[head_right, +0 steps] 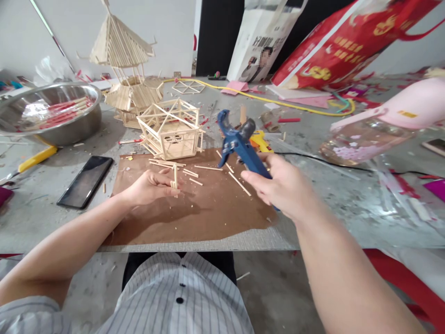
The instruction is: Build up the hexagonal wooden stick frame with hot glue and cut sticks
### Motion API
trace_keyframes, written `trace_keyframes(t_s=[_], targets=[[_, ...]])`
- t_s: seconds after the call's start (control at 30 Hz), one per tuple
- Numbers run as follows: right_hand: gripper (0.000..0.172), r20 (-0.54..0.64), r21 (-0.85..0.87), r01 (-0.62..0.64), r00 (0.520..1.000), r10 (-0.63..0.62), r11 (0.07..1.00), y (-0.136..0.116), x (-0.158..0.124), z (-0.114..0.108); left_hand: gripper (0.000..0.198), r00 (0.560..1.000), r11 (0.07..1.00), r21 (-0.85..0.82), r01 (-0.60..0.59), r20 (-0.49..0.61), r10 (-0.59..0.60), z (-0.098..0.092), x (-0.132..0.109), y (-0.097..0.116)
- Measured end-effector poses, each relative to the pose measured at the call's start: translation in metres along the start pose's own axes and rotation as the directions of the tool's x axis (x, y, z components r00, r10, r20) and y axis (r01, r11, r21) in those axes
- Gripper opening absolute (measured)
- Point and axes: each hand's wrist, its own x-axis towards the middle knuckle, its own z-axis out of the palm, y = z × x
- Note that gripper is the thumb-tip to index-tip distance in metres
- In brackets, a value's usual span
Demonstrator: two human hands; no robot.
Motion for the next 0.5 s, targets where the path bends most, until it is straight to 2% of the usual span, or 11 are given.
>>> trace_keyframes(t_s=[0.07,0.13,0.2,0.27,0.4,0.5], targets=[[0.032,0.151,0.237,-0.051,0.988,0.015,0.97,-0.005,-0.003,0.011,0.02,1.0,0.997,-0.08,0.018,0.01,-0.017,0.003,-0.003,0.006],[0.027,0.269,0.382,-0.126,0.963,0.02,0.916,-0.008,-0.003,0.026,0.019,0.998,0.98,-0.188,0.06,0.021,-0.057,0.005,-0.005,0.01],[0.023,0.318,0.478,-0.17,0.948,0.01,0.862,-0.009,0.0,0.04,0.02,0.995,0.947,-0.305,0.104,0.043,-0.095,0.006,-0.006,0.013],[0.021,0.315,0.55,-0.157,0.949,-0.029,0.82,-0.008,0.004,0.052,0.02,0.994,0.913,-0.392,0.111,0.056,-0.097,0.006,-0.006,0.014],[0.018,0.2,0.681,-0.081,0.977,-0.078,0.728,-0.008,0.013,0.073,0.018,0.998,0.887,-0.458,0.051,0.005,-0.055,0.004,-0.004,0.01],[0.022,0.254,0.794,-0.136,0.96,-0.121,0.592,-0.01,0.014,0.088,0.019,0.999,0.887,-0.46,0.028,-0.001,-0.032,0.006,-0.004,0.009]])
